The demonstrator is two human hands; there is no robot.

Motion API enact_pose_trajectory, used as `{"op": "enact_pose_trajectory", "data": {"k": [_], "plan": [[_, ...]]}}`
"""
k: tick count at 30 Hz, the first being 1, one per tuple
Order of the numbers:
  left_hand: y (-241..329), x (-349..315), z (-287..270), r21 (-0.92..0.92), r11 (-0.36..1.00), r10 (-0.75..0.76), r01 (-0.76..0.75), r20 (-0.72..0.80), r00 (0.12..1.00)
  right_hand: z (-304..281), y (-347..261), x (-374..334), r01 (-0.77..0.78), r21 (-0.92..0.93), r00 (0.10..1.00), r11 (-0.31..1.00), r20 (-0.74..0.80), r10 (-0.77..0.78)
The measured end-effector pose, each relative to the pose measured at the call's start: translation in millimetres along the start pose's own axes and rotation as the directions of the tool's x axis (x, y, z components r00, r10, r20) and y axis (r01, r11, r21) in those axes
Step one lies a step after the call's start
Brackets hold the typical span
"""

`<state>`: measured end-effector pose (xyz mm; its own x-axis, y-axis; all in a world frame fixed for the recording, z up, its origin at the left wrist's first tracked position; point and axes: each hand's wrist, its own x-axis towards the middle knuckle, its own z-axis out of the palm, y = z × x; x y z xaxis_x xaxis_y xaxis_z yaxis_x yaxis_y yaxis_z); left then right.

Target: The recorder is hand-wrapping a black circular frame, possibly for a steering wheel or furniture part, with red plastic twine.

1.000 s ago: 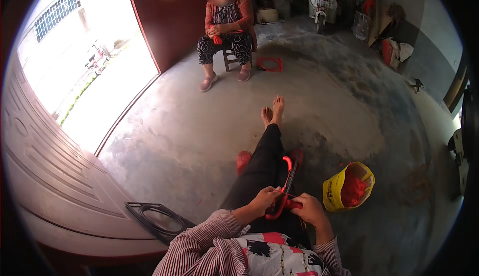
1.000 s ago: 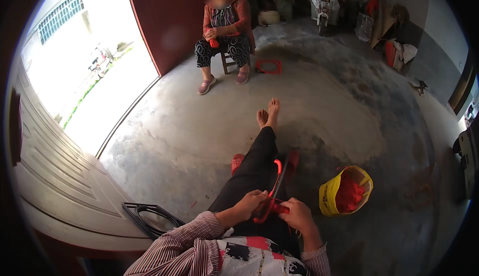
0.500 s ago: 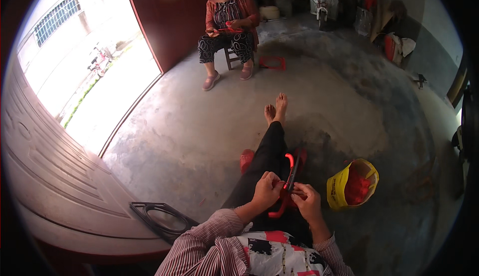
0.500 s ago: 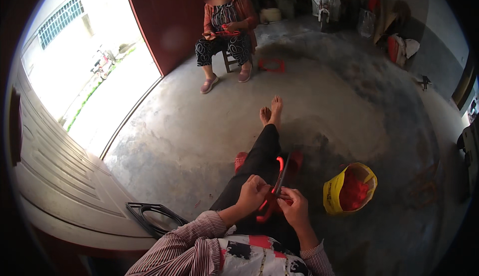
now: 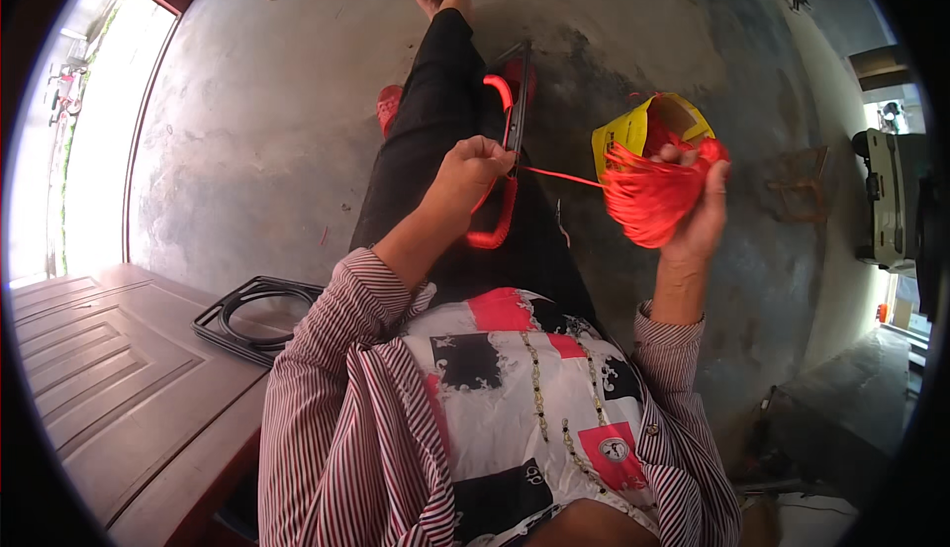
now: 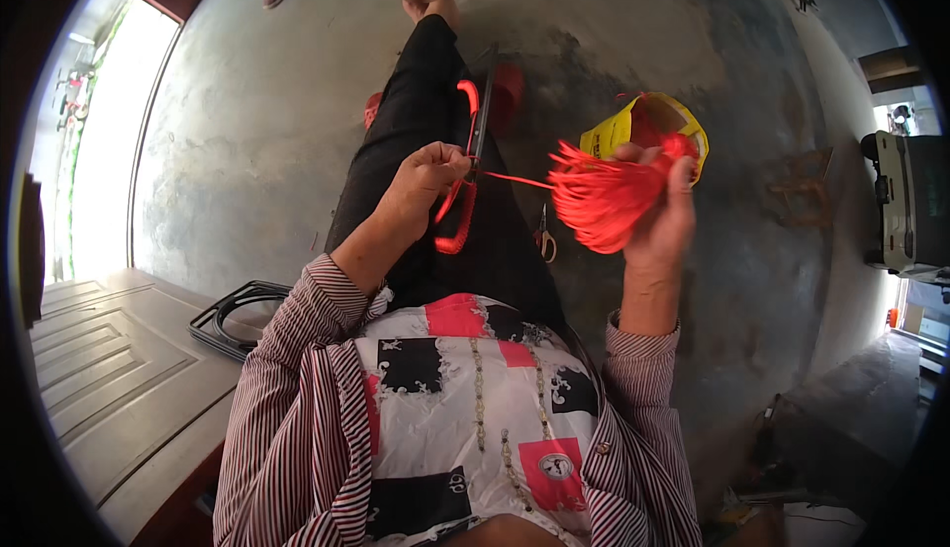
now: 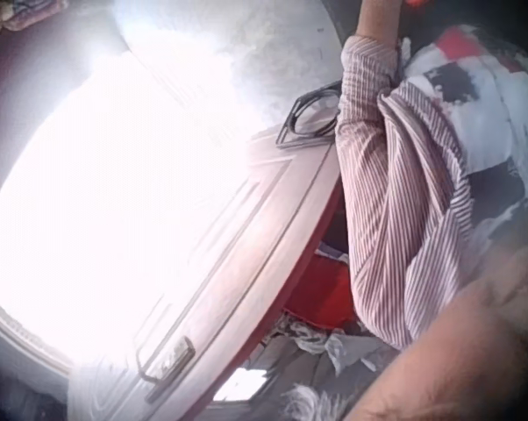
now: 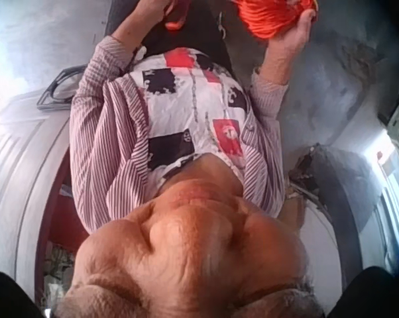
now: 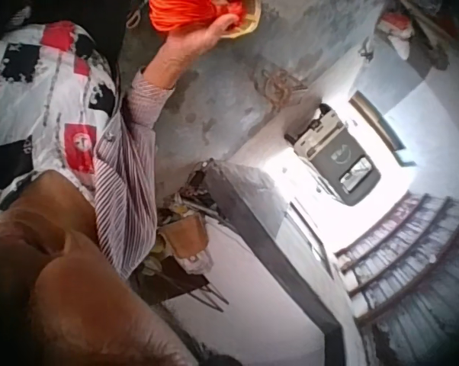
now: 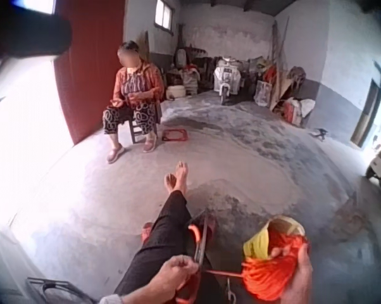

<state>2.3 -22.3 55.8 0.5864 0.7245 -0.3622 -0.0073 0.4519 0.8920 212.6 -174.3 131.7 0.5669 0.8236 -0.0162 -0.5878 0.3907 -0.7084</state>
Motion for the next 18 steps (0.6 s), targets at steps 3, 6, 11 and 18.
{"op": "enact_pose_trajectory", "data": {"k": [3, 6, 11, 18], "plan": [[-6.9, 2.9, 2.2, -0.048, 0.985, -0.168, 0.166, -0.032, 0.985, -21.3, -42.9, -8.8, -0.08, 0.136, 0.986, 0.987, 0.156, 0.058], [-16.0, 5.7, 2.8, -0.223, 0.941, -0.295, 0.255, -0.17, 0.94, -17.4, -48.7, -35.5, -0.16, 0.041, 0.953, 0.986, 0.265, 0.144], [-49.6, 22.3, -10.3, -0.171, 0.958, -0.219, 0.229, 0.072, 0.973, -35.6, -53.7, -80.8, -0.112, -0.317, 0.989, 0.942, 0.06, 0.137], [-8.5, -4.6, 3.2, -0.177, 0.959, -0.242, 0.22, -0.111, 0.964, -78.7, -16.5, -48.2, -0.109, -0.165, 0.93, 0.98, -0.366, 0.042]]}}
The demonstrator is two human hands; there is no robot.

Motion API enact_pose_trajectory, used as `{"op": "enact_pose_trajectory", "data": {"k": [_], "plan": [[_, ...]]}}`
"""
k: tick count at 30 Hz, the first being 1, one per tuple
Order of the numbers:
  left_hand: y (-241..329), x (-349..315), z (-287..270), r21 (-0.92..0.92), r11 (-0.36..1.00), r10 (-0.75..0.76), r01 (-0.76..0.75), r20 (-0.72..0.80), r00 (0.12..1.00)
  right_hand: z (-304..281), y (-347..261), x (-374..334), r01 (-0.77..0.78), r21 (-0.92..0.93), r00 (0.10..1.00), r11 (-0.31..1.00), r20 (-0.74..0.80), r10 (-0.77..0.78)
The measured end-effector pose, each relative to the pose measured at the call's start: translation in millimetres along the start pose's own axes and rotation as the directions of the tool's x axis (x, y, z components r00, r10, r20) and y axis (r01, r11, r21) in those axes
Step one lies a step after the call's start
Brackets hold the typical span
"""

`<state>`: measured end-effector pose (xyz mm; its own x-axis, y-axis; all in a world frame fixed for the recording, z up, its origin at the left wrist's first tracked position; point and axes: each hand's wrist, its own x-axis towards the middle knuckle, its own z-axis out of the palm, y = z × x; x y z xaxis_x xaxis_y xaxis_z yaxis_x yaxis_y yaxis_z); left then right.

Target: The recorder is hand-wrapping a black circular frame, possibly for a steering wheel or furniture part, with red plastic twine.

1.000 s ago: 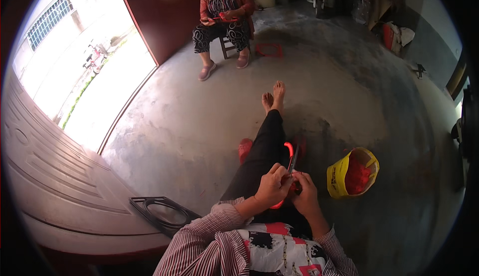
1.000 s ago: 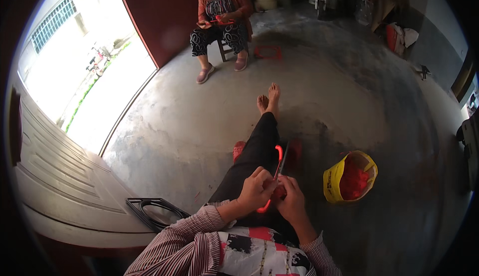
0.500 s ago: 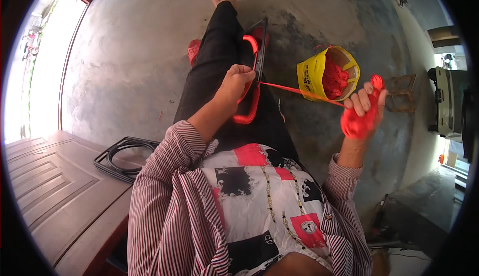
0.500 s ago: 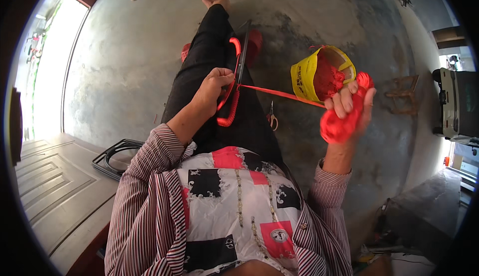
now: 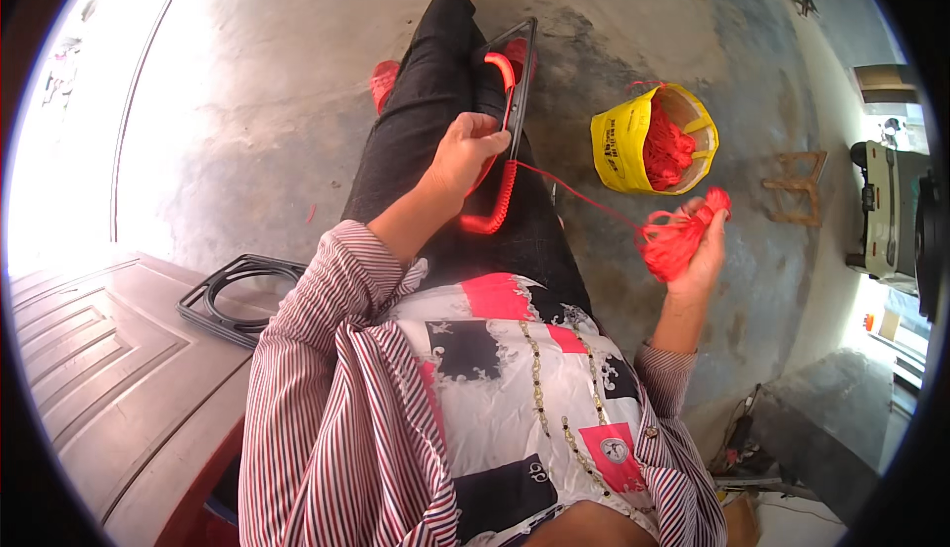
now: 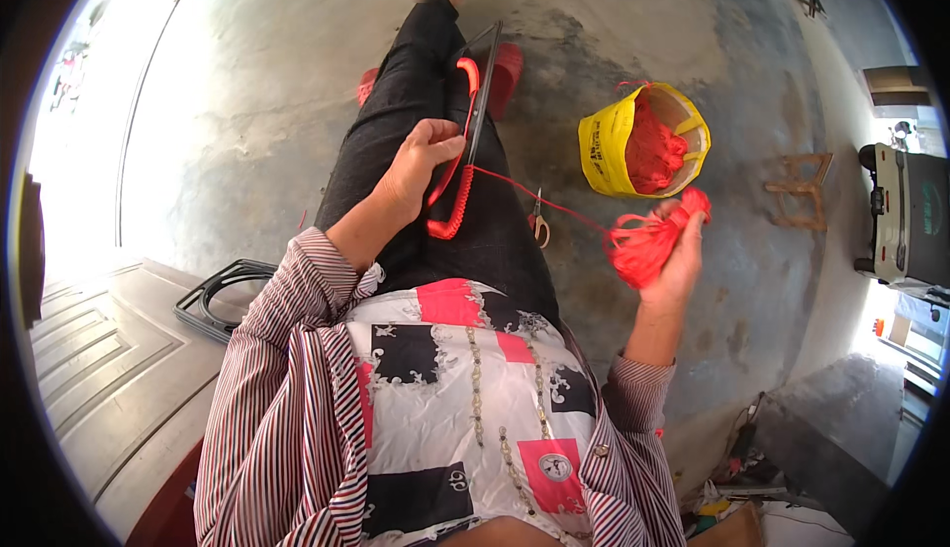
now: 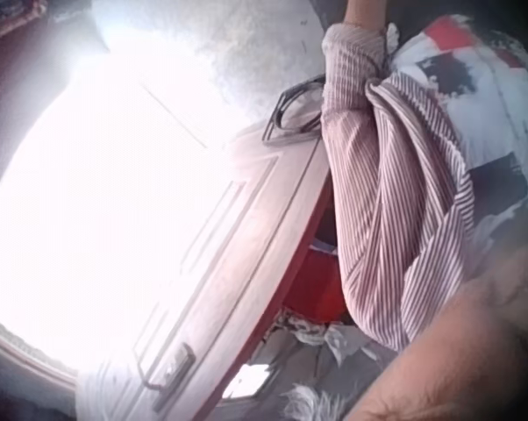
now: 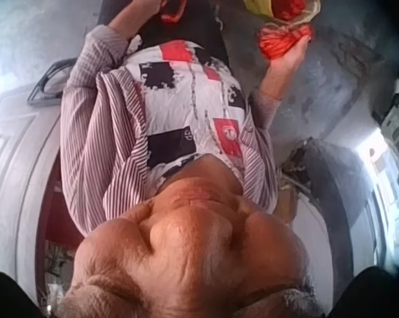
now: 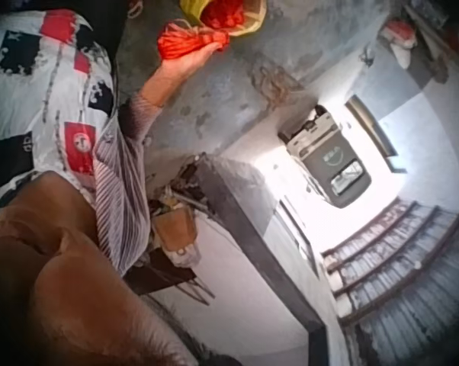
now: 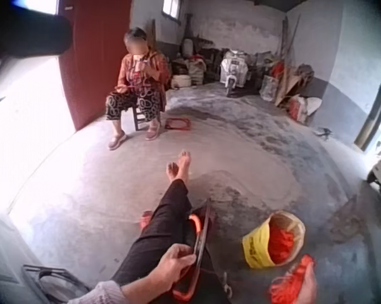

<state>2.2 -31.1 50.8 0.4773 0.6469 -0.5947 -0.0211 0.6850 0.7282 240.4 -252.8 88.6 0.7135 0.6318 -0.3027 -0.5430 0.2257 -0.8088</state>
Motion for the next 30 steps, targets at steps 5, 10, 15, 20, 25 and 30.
{"op": "enact_pose_trajectory", "data": {"k": [5, 10, 15, 20, 25, 30], "plan": [[10.1, -57.6, 22.8, 0.508, 0.253, 0.552, -0.823, 0.623, 0.554, 75.2, 57.6, -17.6, 0.221, -0.264, 0.907, 0.939, 0.411, -0.098], [23.9, -84.4, 30.9, 0.305, 0.874, 0.164, -0.378, 0.548, 0.82, 111.8, 84.0, -33.7, -0.009, -0.092, 0.755, 0.996, 0.652, 0.067], [60.4, -57.3, -6.1, 0.005, 0.824, 0.549, -0.566, 0.235, 0.802, 88.0, 79.3, -0.9, -0.117, -0.237, 0.721, 0.964, 0.648, 0.247], [60.6, -27.2, -49.6, 0.693, -0.378, 0.442, -0.614, 0.718, 0.538, 101.1, 75.4, 35.9, 0.03, -0.635, 0.905, 0.772, 0.345, 0.248], [32.1, -15.5, -37.4, 0.795, -0.288, 0.226, -0.533, 0.598, 0.769, 98.6, 115.8, 37.8, 0.416, -0.769, 0.738, 0.486, 0.598, 0.313], [11.9, 2.2, -36.9, 0.804, 0.097, 0.347, -0.587, 0.525, 0.777, 101.6, 110.1, 38.7, 0.517, -0.77, 0.758, 0.374, 0.615, 0.217]]}}
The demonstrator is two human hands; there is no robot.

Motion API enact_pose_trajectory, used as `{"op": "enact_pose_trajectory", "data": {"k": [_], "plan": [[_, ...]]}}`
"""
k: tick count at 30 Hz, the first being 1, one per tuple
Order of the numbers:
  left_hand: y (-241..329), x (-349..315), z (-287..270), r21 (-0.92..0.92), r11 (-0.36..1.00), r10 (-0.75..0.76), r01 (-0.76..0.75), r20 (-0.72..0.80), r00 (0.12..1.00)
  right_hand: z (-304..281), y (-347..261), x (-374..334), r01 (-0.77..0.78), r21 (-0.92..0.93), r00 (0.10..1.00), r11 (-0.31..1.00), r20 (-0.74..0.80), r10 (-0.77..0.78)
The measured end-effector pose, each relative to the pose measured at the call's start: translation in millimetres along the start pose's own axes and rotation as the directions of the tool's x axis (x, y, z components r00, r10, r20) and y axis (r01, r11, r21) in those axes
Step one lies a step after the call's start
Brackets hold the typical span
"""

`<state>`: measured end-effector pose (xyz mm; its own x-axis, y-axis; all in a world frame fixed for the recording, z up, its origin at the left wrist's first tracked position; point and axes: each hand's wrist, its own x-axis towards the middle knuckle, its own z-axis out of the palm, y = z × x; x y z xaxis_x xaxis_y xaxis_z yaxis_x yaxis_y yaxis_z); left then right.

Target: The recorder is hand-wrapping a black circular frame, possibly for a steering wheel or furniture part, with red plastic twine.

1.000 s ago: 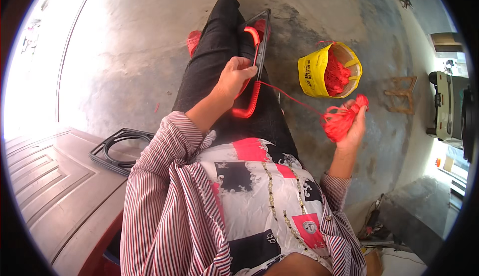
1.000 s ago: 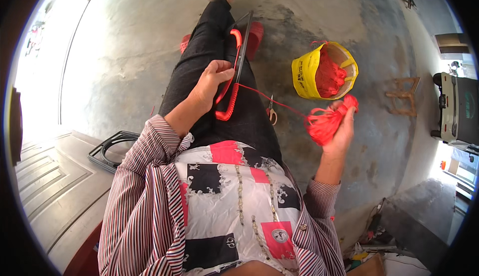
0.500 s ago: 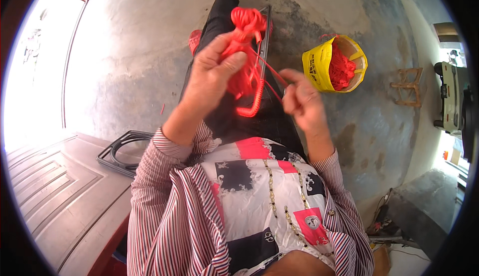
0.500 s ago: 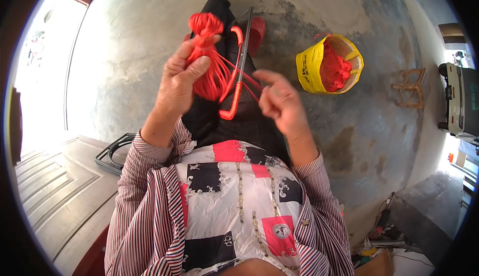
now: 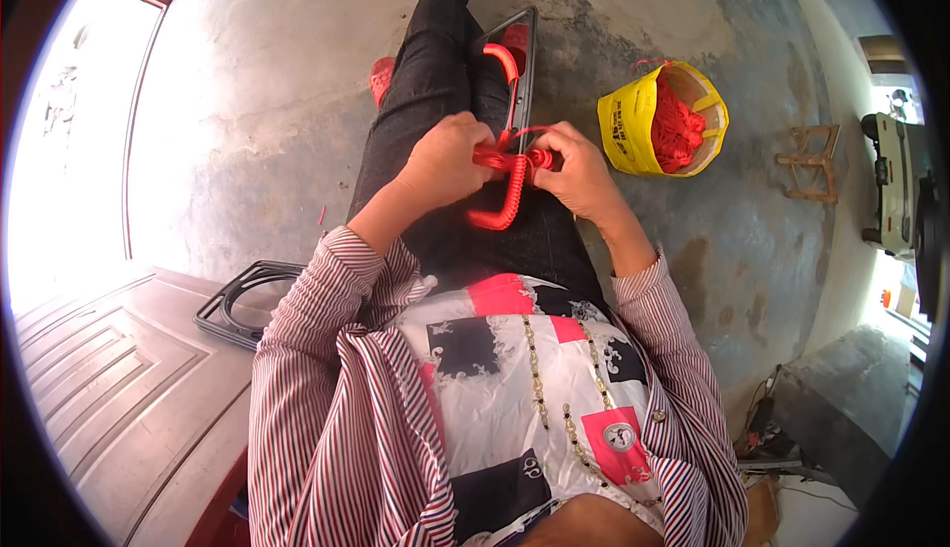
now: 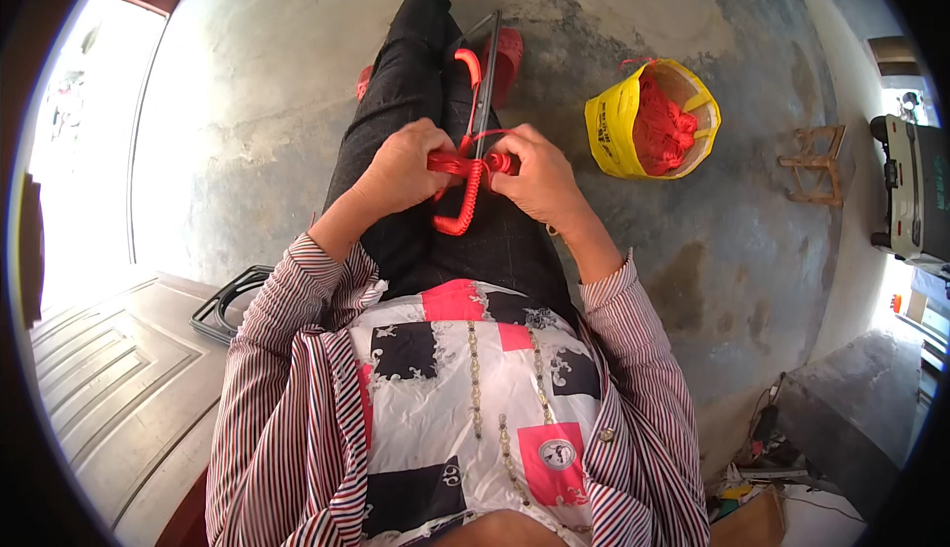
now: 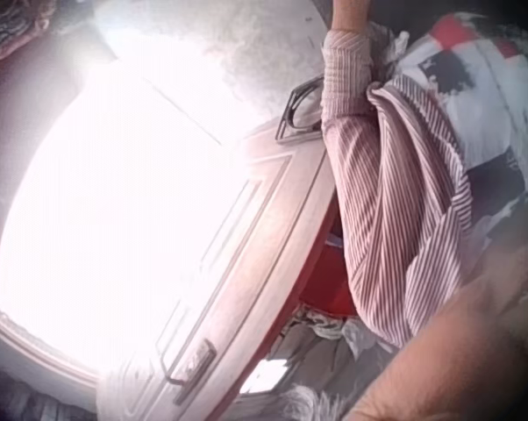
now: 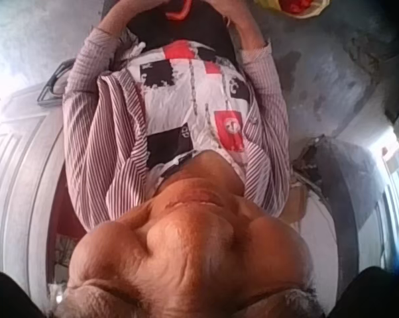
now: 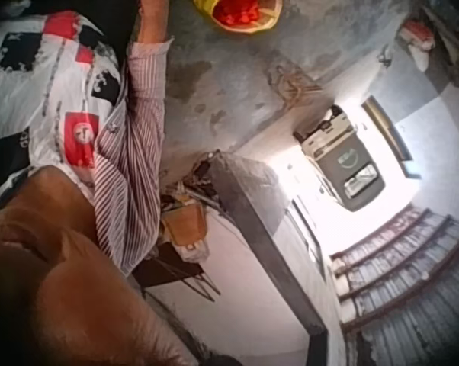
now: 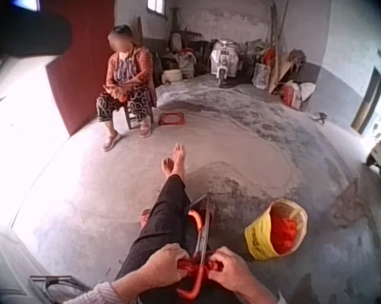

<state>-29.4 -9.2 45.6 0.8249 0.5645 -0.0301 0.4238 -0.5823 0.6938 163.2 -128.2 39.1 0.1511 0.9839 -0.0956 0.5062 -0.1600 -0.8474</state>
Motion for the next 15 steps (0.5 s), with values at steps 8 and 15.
{"op": "enact_pose_trajectory", "data": {"k": [8, 15], "plan": [[-9.0, 19.4, 25.9, -0.864, 0.177, -0.263, 0.471, 0.42, 0.869, -46.6, -36.2, -0.9, 0.18, 0.507, 0.954, 0.843, -0.298, -0.025], [2.3, 18.7, 44.4, -0.888, 0.106, -0.376, 0.448, 0.382, 0.844, -61.0, -106.7, -38.7, 0.204, 0.849, 0.977, 0.487, -0.211, -0.041]]}}
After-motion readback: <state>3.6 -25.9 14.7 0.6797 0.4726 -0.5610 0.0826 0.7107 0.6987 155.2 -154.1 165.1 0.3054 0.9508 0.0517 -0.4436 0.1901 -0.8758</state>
